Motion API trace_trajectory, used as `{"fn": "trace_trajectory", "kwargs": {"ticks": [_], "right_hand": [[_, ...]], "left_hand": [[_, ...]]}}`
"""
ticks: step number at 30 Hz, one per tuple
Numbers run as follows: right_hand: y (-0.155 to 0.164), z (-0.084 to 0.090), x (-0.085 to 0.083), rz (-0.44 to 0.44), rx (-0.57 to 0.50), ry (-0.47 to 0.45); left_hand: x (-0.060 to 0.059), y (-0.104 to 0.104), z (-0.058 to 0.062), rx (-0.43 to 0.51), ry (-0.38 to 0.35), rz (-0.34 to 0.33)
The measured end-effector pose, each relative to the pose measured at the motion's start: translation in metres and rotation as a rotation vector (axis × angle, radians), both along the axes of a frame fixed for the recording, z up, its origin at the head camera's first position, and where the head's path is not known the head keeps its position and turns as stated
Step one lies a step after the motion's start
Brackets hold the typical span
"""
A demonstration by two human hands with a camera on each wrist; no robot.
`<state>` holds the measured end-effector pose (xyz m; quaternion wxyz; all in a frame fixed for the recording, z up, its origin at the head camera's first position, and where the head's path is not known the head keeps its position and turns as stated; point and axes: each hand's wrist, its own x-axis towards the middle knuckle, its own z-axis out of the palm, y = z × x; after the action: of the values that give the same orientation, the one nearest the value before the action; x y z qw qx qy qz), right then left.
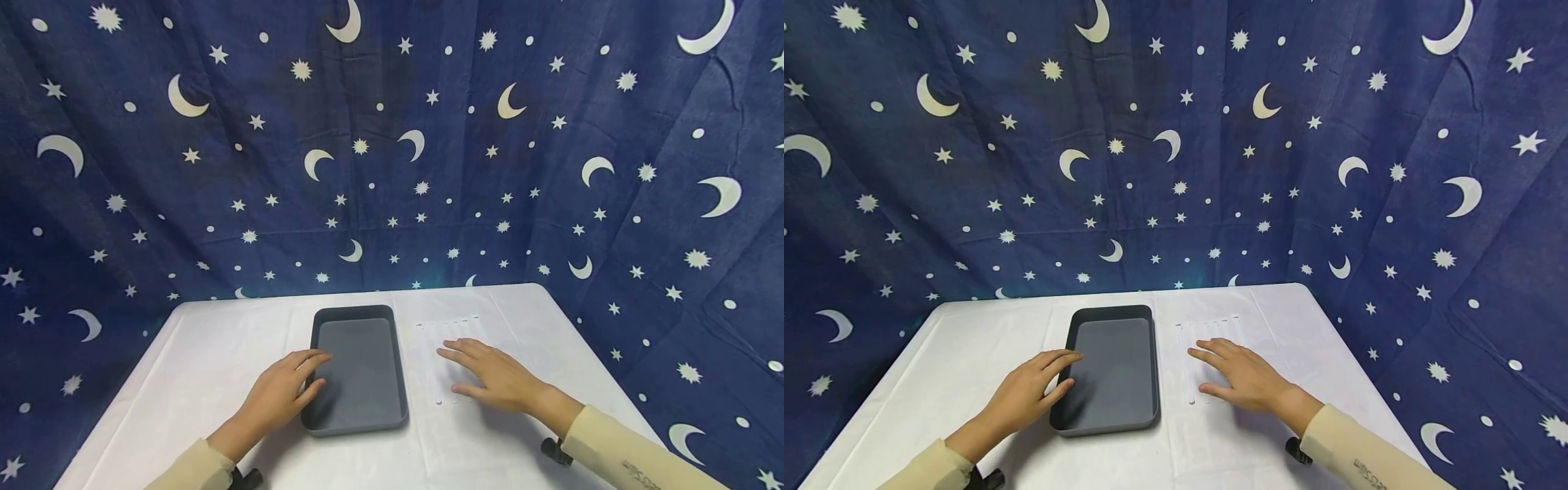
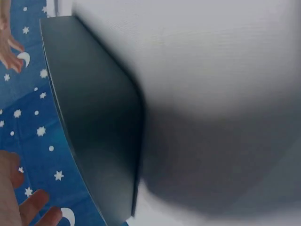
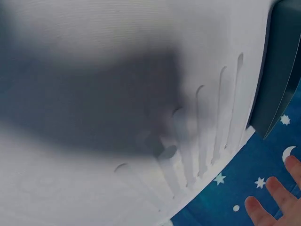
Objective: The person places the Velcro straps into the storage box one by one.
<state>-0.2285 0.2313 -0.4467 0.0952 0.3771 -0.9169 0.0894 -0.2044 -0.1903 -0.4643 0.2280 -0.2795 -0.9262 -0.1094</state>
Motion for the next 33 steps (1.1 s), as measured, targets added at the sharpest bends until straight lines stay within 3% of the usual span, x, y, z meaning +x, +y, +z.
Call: {"fn": "trace_trajectory", "kwargs": {"ticks": [5, 14, 22, 33], "right_hand": [[0.013, -0.002, 0.0, -0.058, -0.031, -0.023], [0.033, -0.003, -0.002, -0.205, -0.106, -0.035], [0.051, -0.007, -0.005, -0.357, -0.183, -0.1], [0.067, -0.019, -0.012, -0.445, -0.3, -0.18]], "left_hand": [[0.004, -0.005, -0.007, 0.068, -0.045, 0.079], [0.013, -0.011, -0.018, 0.223, -0.283, 0.268], [0.018, -0.01, -0.026, 0.348, -0.435, 0.303], [0.021, -0.009, -0.031, 0.439, -0.538, 0.299]]}}
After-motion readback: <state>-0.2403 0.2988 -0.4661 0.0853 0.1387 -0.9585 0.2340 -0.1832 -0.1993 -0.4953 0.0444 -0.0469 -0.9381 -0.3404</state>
